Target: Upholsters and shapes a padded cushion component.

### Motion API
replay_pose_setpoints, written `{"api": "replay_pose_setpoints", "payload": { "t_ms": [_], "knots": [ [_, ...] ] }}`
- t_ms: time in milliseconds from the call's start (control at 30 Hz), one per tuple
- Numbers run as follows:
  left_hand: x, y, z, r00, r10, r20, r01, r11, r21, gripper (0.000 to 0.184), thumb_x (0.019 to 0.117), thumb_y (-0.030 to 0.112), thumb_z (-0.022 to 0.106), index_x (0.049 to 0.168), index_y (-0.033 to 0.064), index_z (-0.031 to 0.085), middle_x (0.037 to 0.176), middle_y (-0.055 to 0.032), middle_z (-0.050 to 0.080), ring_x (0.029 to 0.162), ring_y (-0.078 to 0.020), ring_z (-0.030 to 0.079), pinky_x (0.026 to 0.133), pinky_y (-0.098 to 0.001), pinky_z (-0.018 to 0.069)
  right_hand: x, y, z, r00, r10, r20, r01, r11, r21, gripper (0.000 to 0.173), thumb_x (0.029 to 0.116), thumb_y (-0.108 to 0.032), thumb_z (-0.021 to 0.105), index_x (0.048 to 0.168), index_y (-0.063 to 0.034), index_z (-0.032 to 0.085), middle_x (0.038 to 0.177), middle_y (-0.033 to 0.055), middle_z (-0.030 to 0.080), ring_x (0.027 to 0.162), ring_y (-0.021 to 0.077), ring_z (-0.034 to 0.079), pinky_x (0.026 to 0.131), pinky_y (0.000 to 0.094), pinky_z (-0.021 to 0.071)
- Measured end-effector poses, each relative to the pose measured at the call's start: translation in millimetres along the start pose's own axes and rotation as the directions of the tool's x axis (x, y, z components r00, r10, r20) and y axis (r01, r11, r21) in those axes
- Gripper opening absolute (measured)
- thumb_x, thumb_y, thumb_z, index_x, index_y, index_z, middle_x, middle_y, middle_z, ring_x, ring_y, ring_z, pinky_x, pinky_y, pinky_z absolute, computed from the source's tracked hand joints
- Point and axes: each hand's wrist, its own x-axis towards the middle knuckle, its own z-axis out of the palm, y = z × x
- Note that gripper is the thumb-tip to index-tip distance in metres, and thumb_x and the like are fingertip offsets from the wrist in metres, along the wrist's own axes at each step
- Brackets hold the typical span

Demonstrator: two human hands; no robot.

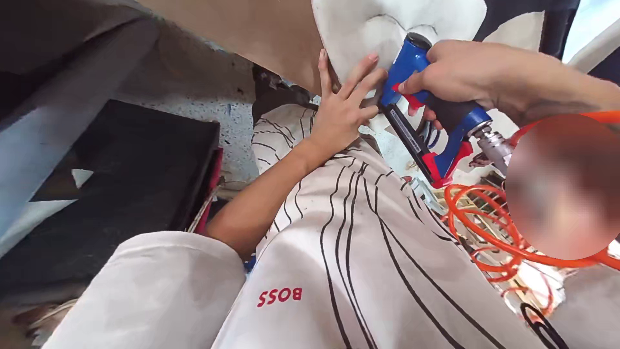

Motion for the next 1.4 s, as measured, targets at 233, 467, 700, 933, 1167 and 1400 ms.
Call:
{"api": "replay_pose_setpoints", "payload": {
  "t_ms": [233,467,700,933,1167,1400],
  "knots": [
    [1,-6,7,0.999,0.024,-0.038,-0.023,1.0,0.012,0.013,0.0975,0.023,0.064,0.097,0.0265,0.077,0.162,0.0006,0.042,0.157,-0.0369,0.018,0.113,-0.0824,-0.0061,1,3,-2,1.0,-0.007,0.027,0.006,0.999,0.038,0.029,0.1055,-0.03,0.056,0.12,-0.0056,0.05,0.08,0.0148,0.065,0.051,0.0233,0.065,0.045,0.0398,0.0596],
    [-4,-13,-3,0.995,0.078,-0.067,-0.079,0.997,-0.005,0.018,0.0989,0.018,0.061,0.09,0.0196,0.076,0.159,0.0042,0.047,0.155,-0.0313,0.027,0.118,-0.077,0.0017,3,36,1,0.994,-0.067,0.09,0.028,0.925,0.379,0.03,0.1057,-0.034,0.056,0.121,-0.0086,0.052,0.085,0.0119,0.071,0.049,0.0201,0.063,0.044,0.0354,0.0572],
    [-7,-14,0,0.993,0.101,-0.066,-0.1,0.995,0.025,0.02,0.0971,0.013,0.059,0.092,0.0196,0.077,0.16,0.0043,0.046,0.155,-0.035,0.027,0.116,-0.079,0.0018,-3,32,12,0.998,-0.059,0.032,0.043,0.93,0.366,0.031,0.1058,-0.034,0.056,0.122,-0.0075,0.051,0.085,0.0136,0.071,0.05,0.0224,0.065,0.044,0.037,0.0584],
    [-5,-13,-2,0.995,0.099,-0.034,-0.098,0.995,0.027,0.018,0.0993,0.021,0.061,0.092,0.0196,0.077,0.16,0.0049,0.047,0.155,-0.034,0.026,0.116,-0.0788,0.0,1,38,10,0.997,-0.065,0.051,0.039,0.917,0.398,0.032,0.1047,-0.033,0.057,0.123,-0.0082,0.051,0.084,0.0139,0.069,0.051,0.0231,0.065,0.045,0.0392,0.0593],
    [8,-31,-40,0.969,0.22,0.108,-0.232,0.966,0.11,0.026,0.1056,0.018,0.053,0.115,0.0311,0.074,0.159,0.0108,0.047,0.153,-0.0242,0.034,0.112,-0.0664,0.0221,6,76,30,0.986,-0.127,0.109,0.015,0.716,0.698,0.032,0.1078,-0.037,0.049,0.119,-0.0084,0.056,0.085,0.0101,0.072,0.047,0.0167,0.062,0.043,0.031,0.0549],
    [23,-47,-37,0.864,0.412,0.29,-0.453,0.887,0.088,0.024,0.1018,0.01,0.05,0.1,0.0213,0.071,0.158,0.0077,0.049,0.147,-0.0415,0.034,0.102,-0.0629,0.0288,5,72,35,0.993,-0.051,0.105,-0.046,0.659,0.751,0.035,0.1073,-0.04,0.05,0.125,-0.0096,0.055,0.087,0.0136,0.072,0.05,0.019,0.064,0.044,0.0308,0.0548]
  ]
}}
